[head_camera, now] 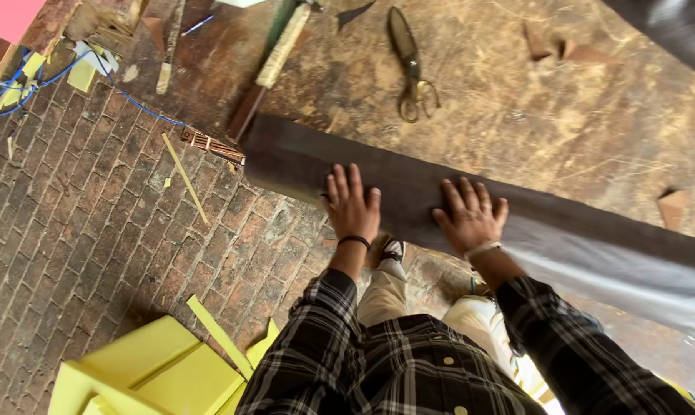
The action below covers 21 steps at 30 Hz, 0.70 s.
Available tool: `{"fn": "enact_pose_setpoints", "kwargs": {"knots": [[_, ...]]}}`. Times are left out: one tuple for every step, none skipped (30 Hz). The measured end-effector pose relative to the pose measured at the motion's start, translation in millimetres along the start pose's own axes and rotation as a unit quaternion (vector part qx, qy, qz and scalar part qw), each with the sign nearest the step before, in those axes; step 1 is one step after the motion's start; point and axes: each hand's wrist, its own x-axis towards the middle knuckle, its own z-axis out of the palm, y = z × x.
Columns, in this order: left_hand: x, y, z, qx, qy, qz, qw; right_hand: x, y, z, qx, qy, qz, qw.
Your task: The person wraps a long tapered foam piece with dark brown fabric, smooths it, and secures the fabric using a pneumatic staple gun. They then staple the fabric onto a long wooden frame, folding and tucking edges as they work.
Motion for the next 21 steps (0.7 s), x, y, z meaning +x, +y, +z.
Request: {"fn": "enact_pose_setpoints", "kwargs": {"knots": [[15.6,-18.1,-10.6,-0.001,0.004,-0.033,0.999,0.2,0.7,1.5,-0.004,0.003,0.002,1.0],[31.3,-31.8,-20.1,-0.004,0.01,-0.068,0.998,3.7,5.4,-0.7,-0.011,0.006,0.002,1.0],[44.3,-43.8,-28.1,-0.019,0.033,-0.074,0.997,7.0,10.3,-2.6,-0.018,0.01,0.001,1.0],[53.0,-60.2,-37.2,-0.03,0.055,-0.082,0.995,7.9,11.2,-1.2,-0.022,0.008,0.001,1.0],[60.8,-75.9,-45.3,-0.04,0.078,-0.09,0.992,8.4,11.7,0.8,-0.027,0.005,0.0,1.0],[69.5,-90.5,-52.0,-0.092,0.068,-0.157,0.981,8.1,12.1,3.9,-0.031,0.004,0.002,1.0],[78.3,-105.4,-58.4,-0.142,0.058,-0.224,0.962,7.6,11.9,7.2,-0.025,0.007,0.0,1.0],[86.7,-119.0,-63.2,-0.194,0.048,-0.287,0.937,6.7,11.6,10.2,-0.02,0.011,-0.001,1.0],[93.3,-134.7,-67.9,-0.236,0.052,-0.308,0.92,5.5,10.5,13.1,-0.015,0.015,-0.001,1.0],[95.4,-149.6,-69.7,-0.277,0.055,-0.331,0.901,4.5,14.5,12.2,-0.018,0.018,-0.001,1.0],[94.8,-162.9,-69.2,-0.316,0.058,-0.352,0.879,3.2,18.3,10.8,-0.021,0.02,-0.002,1.0],[95.9,-176.7,-69.7,-0.333,0.058,-0.342,0.877,4.5,18.0,10.9,-0.022,0.025,-0.002,0.999],[95.8,-189.3,-68.8,-0.348,0.058,-0.331,0.875,5.7,17.9,10.2,-0.021,0.025,-0.005,0.999],[95.3,-199.1,-65.7,-0.365,0.057,-0.319,0.873,6.2,18.7,9.2,-0.02,0.026,-0.006,0.999],[95.5,-206.1,-60.9,-0.372,0.112,-0.291,0.874,6.7,19.9,7.4,-0.019,0.026,-0.007,0.999],[94.3,-214.6,-56.6,-0.375,0.167,-0.262,0.874,6.4,19.0,7.9,-0.017,0.023,-0.008,1.0],[93.9,-222.5,-52.3,-0.376,0.22,-0.232,0.87,6.3,18.2,7.7,-0.014,0.021,-0.009,1.0],[95.8,-228.3,-47.9,-0.382,0.231,-0.226,0.866,6.9,17.3,7.5,-0.011,0.019,-0.008,1.0],[98.2,-232.9,-43.1,-0.388,0.242,-0.219,0.862,7.1,16.5,7.0,-0.005,0.022,-0.01,1.0],[99.0,-235.5,-36.6,-0.394,0.251,-0.212,0.858,4.5,17.4,7.6,0.0,0.026,-0.011,1.0],[99.6,-237.2,-30.6,-0.388,0.249,-0.224,0.859,1.3,18.2,8.2,0.005,0.029,-0.012,0.999]]}}
